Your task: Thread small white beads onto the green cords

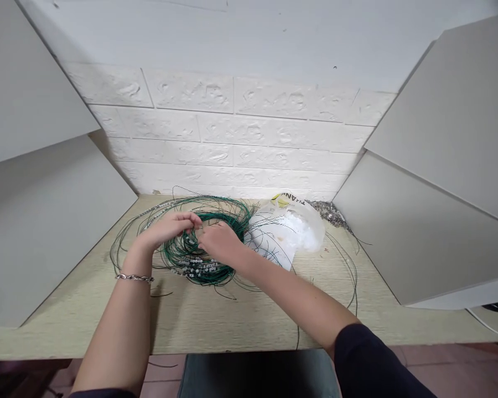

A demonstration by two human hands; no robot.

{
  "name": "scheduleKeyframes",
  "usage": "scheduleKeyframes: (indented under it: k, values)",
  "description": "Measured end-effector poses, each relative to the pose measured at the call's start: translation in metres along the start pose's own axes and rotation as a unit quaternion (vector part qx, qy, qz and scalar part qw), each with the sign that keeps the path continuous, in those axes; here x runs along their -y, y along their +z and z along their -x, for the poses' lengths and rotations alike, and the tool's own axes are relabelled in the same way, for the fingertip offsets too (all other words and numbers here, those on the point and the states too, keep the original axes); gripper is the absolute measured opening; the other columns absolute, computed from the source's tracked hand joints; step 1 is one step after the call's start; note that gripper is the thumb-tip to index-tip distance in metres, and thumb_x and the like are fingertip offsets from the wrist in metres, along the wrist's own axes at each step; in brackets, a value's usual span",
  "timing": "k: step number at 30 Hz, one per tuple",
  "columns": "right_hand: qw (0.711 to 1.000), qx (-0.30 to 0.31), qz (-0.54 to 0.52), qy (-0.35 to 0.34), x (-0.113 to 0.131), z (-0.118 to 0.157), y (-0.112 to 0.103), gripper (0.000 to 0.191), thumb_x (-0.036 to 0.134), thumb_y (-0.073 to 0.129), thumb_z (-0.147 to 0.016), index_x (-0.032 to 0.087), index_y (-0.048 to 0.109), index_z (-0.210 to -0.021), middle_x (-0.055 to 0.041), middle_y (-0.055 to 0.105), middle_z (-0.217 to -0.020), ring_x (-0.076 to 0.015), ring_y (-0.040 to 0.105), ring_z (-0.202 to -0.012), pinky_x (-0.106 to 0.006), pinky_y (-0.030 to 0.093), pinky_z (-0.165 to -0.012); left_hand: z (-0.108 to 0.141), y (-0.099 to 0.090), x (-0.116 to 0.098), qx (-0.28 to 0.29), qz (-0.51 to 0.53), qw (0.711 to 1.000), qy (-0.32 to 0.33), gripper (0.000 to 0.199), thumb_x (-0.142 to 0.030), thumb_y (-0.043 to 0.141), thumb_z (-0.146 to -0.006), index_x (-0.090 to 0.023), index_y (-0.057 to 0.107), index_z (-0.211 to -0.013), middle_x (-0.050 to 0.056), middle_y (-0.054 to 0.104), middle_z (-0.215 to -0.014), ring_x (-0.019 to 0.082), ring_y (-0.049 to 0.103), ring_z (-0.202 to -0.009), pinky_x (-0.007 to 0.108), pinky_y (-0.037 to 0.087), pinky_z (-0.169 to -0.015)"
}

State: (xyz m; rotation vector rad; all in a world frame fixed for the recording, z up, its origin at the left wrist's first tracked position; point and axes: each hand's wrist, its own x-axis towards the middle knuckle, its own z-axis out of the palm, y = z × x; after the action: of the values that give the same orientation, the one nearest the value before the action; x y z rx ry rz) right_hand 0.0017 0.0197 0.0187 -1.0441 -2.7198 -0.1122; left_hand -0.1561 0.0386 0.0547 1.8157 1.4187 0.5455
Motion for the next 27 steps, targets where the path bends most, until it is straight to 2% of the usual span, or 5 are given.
scheduleKeyframes:
  k: [3, 6, 15, 22, 27]
  values:
    - [1.0, -0.023, -0.003, 0.018, -0.008, 0.003, -0.007, 0.025, 0.026, 0.04, -0.087, 0.015, 0.062, -0.085, -0.0058, 0.063, -0.085, -0.0178, 0.055, -0.081, -0.03, 0.037, -0.072, 0.005, -0.003, -0.001, 0.086, -0.013, 0.996, 0.016, 0.027, -0.032, 0.052, -0.065, -0.022, 0.066, -0.085, -0.001, 0.066, -0.086, 0.016, 0.058, -0.078, 0.025, 0.047, -0.069]
    - [0.998, -0.051, -0.007, 0.032, -0.014, 0.006, -0.019, 0.032, 0.029, 0.033, -0.09, 0.015, 0.062, -0.09, -0.006, 0.062, -0.082, -0.0177, 0.055, -0.077, -0.03, 0.037, -0.068, 0.003, -0.003, 0.002, 0.123, 0.007, 0.992, 0.03, 0.03, -0.036, 0.059, -0.064, -0.024, 0.067, -0.089, 0.0, 0.068, -0.088, 0.018, 0.059, -0.084, 0.029, 0.046, -0.077]
    - [0.993, -0.083, 0.002, 0.08, -0.042, 0.023, -0.038, 0.028, 0.027, 0.035, -0.09, 0.016, 0.061, -0.087, -0.0054, 0.061, -0.083, -0.0161, 0.055, -0.08, -0.026, 0.038, -0.064, -0.006, -0.003, 0.01, 0.009, 0.011, 0.999, 0.047, 0.024, -0.042, 0.059, -0.064, -0.019, 0.065, -0.062, 0.001, 0.066, -0.071, 0.016, 0.057, -0.072, 0.03, 0.045, -0.075]
    - [0.978, -0.072, 0.029, 0.191, -0.107, 0.083, -0.062, 0.024, 0.029, 0.04, -0.088, 0.018, 0.062, -0.089, -0.0063, 0.063, -0.089, -0.0161, 0.056, -0.084, -0.025, 0.038, -0.071, -0.009, -0.01, 0.023, -0.007, -0.014, 0.999, 0.052, 0.028, -0.046, 0.058, -0.066, -0.019, 0.063, -0.061, 0.0, 0.066, -0.072, 0.016, 0.057, -0.075, 0.029, 0.044, -0.079]
    - [0.953, -0.065, 0.014, 0.295, -0.14, 0.126, -0.058, 0.023, 0.027, 0.042, -0.086, 0.019, 0.064, -0.088, -0.005, 0.065, -0.09, -0.0169, 0.058, -0.082, -0.025, 0.039, -0.071, -0.011, -0.009, 0.025, -0.019, -0.035, 0.999, 0.031, 0.031, -0.049, 0.057, -0.064, -0.019, 0.063, -0.061, 0.001, 0.066, -0.072, 0.017, 0.057, -0.077, 0.028, 0.043, -0.079]
